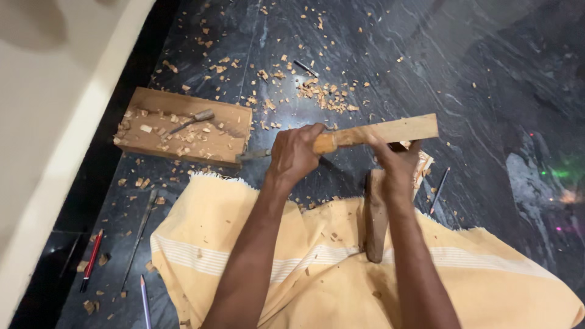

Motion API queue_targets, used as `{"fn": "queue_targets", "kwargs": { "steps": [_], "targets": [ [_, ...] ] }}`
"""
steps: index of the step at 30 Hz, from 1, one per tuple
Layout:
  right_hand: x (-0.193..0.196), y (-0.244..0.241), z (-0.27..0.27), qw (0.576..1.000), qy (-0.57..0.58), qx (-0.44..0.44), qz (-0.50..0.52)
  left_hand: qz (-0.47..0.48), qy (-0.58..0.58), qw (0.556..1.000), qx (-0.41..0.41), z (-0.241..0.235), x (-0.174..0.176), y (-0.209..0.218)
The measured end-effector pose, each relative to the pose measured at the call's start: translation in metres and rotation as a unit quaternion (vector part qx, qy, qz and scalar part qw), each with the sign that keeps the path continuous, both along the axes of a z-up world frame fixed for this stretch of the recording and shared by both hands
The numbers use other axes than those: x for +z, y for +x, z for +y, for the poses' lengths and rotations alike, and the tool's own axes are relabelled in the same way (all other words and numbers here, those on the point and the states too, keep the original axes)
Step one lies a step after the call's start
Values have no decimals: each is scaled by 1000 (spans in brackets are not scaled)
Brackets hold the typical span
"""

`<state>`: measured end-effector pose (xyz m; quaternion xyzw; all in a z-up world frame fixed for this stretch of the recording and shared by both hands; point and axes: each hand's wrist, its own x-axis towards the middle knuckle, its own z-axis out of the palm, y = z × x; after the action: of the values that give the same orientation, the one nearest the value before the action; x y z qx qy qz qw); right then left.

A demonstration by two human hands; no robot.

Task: The person carves a floral design into a rectangular wooden block using a chisel and a wooden mallet. They repeatedly strike the chisel to remove wood shavings and refine the pattern.

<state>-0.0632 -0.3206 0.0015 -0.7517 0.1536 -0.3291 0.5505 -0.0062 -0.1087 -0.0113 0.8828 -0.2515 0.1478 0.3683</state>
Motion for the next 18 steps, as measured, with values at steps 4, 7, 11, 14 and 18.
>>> {"fn": "queue_targets", "kwargs": {
  "steps": [4, 7, 11, 14, 18],
  "targets": [
    [12, -18, -63, 868, -496, -16, -28, -34, 53, 998, -28, 4, -19, 24],
    [-2, -9, -79, 842, -519, 92, 115, -50, 118, 992, -23, 3, -32, 33],
    [-9, 12, -55, 887, -397, 150, 181, -58, 145, 988, -19, 5, -25, 46],
    [6, 36, -21, 751, -640, 146, -72, -10, 168, 985, -33, 12, -4, 49],
    [7, 41, 20, 758, -559, 299, 153, 144, 223, 962, -56, 23, 24, 37]
  ]
}}
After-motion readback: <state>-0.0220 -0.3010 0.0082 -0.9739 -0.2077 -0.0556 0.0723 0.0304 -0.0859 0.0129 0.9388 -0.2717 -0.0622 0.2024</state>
